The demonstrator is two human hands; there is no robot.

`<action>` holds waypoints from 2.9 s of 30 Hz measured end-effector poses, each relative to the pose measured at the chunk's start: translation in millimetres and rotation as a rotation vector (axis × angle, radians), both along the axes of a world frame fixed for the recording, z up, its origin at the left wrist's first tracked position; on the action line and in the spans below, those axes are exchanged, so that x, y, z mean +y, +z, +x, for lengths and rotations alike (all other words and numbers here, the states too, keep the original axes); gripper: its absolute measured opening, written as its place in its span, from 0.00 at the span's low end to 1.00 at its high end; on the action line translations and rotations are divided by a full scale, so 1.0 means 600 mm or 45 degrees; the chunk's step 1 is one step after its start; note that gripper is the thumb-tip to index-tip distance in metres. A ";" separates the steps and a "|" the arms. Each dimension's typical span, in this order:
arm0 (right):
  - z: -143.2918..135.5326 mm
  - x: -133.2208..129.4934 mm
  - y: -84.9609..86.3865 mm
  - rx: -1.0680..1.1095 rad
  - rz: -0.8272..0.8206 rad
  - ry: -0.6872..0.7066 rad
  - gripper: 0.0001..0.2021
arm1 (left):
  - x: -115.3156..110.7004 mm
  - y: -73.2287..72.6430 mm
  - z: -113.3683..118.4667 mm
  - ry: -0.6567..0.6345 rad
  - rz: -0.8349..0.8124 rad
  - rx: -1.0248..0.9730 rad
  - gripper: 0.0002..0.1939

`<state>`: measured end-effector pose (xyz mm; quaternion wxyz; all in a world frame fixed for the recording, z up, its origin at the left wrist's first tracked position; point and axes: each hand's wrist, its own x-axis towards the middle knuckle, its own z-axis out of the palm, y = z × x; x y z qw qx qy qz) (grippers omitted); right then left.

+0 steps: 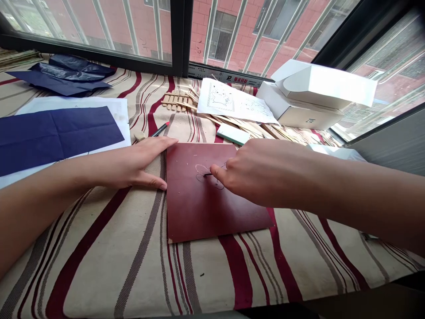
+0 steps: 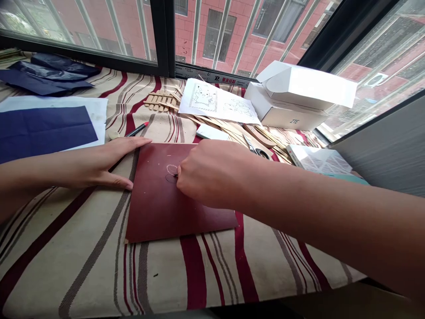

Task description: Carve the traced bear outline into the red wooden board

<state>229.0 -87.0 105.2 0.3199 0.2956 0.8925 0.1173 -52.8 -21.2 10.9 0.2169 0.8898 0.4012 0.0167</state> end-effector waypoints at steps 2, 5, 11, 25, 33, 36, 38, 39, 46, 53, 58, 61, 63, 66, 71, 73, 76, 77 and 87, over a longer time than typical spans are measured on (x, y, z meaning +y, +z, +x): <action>-0.004 -0.003 0.000 0.004 -0.020 -0.060 0.13 | 0.001 -0.001 0.000 -0.001 -0.002 -0.022 0.64; -0.004 -0.011 -0.007 0.039 -0.031 -0.128 0.14 | 0.002 -0.002 0.000 0.015 -0.009 -0.053 0.64; 0.008 -0.026 -0.017 0.015 0.049 0.024 0.20 | 0.004 -0.002 -0.001 0.031 -0.029 -0.049 0.66; 0.023 -0.003 -0.027 0.143 -0.006 -0.035 0.16 | -0.004 0.004 0.001 0.032 0.016 -0.064 0.57; 0.012 -0.010 -0.014 -0.093 0.059 0.201 0.23 | 0.003 -0.004 -0.004 0.017 0.029 -0.073 0.63; 0.019 -0.007 -0.023 0.035 0.058 0.115 0.20 | -0.004 0.002 -0.002 0.018 0.036 -0.049 0.55; 0.023 -0.010 -0.031 0.147 0.063 0.009 0.18 | -0.007 0.004 -0.001 0.020 0.035 -0.049 0.55; 0.025 -0.012 -0.034 0.177 0.065 -0.025 0.17 | -0.007 0.004 -0.002 0.024 0.039 -0.052 0.54; 0.017 -0.034 -0.030 0.010 0.111 0.097 0.30 | 0.000 -0.002 -0.006 0.033 0.041 -0.083 0.59; 0.026 -0.014 -0.034 0.127 0.071 -0.028 0.21 | 0.002 0.002 0.002 0.050 0.006 -0.046 0.66; 0.036 -0.009 -0.043 0.225 0.035 -0.094 0.19 | 0.002 0.005 0.002 0.056 0.005 -0.036 0.68; 0.036 -0.022 -0.043 0.124 0.140 0.098 0.26 | -0.001 0.005 0.002 0.046 0.027 -0.040 0.65; 0.033 -0.029 -0.042 0.060 0.181 0.175 0.30 | -0.002 0.004 0.002 0.043 0.032 -0.047 0.66; 0.028 -0.028 -0.042 0.044 0.156 0.102 0.29 | -0.001 0.002 0.000 0.015 0.026 -0.038 0.64; 0.027 -0.018 -0.050 0.112 0.177 0.112 0.25 | 0.000 0.007 0.000 0.033 0.001 0.024 0.64; 0.031 -0.019 -0.055 0.110 0.198 0.138 0.25 | -0.002 0.011 0.004 0.020 -0.012 0.046 0.65; 0.037 -0.019 -0.058 0.098 0.212 0.129 0.25 | -0.007 0.015 0.009 0.011 -0.047 0.067 0.65; 0.038 -0.018 -0.058 0.103 0.206 0.124 0.25 | -0.008 0.016 0.010 0.014 -0.054 0.071 0.65; 0.027 -0.021 -0.055 0.311 0.049 -0.195 0.18 | 0.001 0.006 0.001 0.025 -0.016 0.032 0.64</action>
